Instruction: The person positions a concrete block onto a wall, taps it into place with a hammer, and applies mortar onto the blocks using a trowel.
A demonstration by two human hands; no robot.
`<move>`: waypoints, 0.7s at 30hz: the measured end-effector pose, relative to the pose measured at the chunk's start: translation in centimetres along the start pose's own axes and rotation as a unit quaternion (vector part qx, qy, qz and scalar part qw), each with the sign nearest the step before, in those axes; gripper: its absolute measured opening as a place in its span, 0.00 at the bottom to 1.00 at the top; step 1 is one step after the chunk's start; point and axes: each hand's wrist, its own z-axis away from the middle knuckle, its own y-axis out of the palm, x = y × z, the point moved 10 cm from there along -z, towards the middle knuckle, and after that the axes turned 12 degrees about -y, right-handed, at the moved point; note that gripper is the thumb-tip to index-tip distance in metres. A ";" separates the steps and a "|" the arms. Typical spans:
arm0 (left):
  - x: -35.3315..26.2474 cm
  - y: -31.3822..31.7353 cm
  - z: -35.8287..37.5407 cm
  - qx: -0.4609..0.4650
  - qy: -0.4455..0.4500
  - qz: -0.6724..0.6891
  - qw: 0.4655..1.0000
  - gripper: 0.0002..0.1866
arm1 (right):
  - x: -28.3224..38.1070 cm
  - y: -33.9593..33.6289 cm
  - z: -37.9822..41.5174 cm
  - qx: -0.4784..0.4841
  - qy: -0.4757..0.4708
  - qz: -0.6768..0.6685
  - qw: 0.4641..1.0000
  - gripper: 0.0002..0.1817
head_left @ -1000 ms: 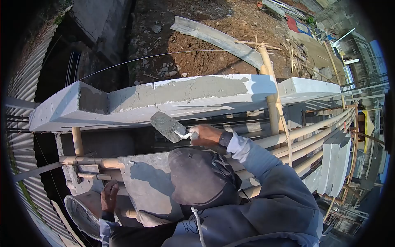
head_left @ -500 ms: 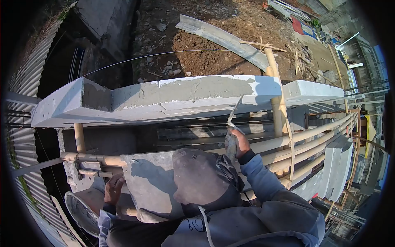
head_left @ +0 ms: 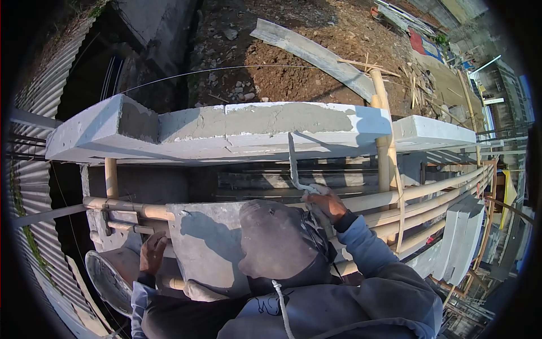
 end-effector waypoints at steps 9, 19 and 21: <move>0.9 0.5 0.5 0.016 -0.041 0.000 0.999 0.17 | -6.2 0.8 -0.4 -0.078 0.097 -0.375 0.919 0.08; 0.0 -0.2 1.7 -0.017 0.015 -0.014 1.000 0.17 | -5.6 1.2 -4.2 0.078 -0.044 0.224 0.970 0.15; -0.1 -0.4 1.7 -0.017 0.003 -0.008 1.000 0.18 | -5.4 1.2 -6.5 0.079 -0.072 0.287 0.952 0.17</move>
